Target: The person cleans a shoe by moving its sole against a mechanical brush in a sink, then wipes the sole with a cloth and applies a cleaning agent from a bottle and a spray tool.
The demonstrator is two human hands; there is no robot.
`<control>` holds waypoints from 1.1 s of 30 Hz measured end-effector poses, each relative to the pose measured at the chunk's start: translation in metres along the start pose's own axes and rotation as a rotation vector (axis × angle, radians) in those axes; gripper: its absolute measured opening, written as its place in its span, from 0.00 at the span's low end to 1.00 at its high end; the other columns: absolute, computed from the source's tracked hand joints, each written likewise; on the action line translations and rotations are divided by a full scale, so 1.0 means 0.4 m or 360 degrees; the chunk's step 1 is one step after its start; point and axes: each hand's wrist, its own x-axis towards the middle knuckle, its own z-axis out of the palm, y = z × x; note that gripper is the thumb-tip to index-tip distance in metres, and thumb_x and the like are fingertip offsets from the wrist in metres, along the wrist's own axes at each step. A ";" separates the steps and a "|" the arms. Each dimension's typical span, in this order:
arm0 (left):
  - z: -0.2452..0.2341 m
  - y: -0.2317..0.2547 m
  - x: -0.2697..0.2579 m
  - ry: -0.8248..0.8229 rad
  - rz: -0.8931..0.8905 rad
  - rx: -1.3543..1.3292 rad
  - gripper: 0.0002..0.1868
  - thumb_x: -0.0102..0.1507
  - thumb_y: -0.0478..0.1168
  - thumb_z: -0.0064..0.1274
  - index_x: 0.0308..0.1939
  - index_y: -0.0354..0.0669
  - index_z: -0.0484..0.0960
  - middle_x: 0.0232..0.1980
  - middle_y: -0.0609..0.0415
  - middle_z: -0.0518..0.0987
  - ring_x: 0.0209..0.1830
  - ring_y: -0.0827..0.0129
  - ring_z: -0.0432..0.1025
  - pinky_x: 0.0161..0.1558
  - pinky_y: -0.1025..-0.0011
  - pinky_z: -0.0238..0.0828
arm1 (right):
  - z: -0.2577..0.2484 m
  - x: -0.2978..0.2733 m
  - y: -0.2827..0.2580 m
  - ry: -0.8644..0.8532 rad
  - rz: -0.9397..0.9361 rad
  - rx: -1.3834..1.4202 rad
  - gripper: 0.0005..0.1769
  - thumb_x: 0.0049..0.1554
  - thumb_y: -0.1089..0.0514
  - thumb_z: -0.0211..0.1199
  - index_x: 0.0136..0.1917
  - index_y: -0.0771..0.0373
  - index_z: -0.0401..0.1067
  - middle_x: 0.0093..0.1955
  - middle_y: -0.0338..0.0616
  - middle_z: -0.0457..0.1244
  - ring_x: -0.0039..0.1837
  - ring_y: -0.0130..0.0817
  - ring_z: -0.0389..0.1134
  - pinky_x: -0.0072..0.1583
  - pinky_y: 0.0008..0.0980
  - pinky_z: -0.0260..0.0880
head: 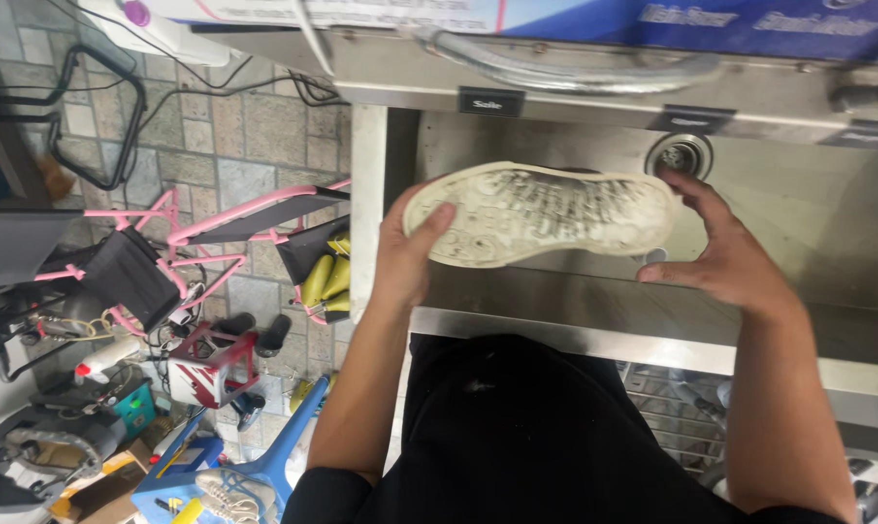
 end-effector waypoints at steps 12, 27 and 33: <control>-0.039 -0.103 0.016 0.0167 0.0135 -0.0182 0.31 0.66 0.42 0.61 0.68 0.30 0.72 0.63 0.44 0.79 0.64 0.62 0.73 0.68 0.64 0.68 | 0.100 0.088 0.529 -0.0442 -0.0167 -0.0597 0.27 0.51 0.59 0.76 0.62 0.42 0.72 0.82 0.40 0.54 0.79 0.49 0.56 0.76 0.45 0.61; -0.086 -0.169 0.098 0.0201 0.0015 -0.0377 0.34 0.65 0.41 0.61 0.72 0.32 0.67 0.65 0.43 0.76 0.65 0.61 0.72 0.67 0.62 0.71 | 0.160 0.109 0.553 0.0111 -0.0194 -0.0602 0.35 0.40 0.54 0.77 0.62 0.54 0.73 0.68 0.50 0.63 0.65 0.55 0.66 0.64 0.48 0.68; -0.120 -0.191 0.115 0.0163 0.0017 -0.0435 0.35 0.66 0.41 0.60 0.74 0.34 0.64 0.67 0.43 0.75 0.65 0.61 0.72 0.67 0.63 0.70 | 0.230 0.160 0.448 -0.0199 -0.0208 -0.0479 0.34 0.45 0.49 0.77 0.64 0.54 0.72 0.64 0.51 0.65 0.65 0.52 0.67 0.65 0.46 0.68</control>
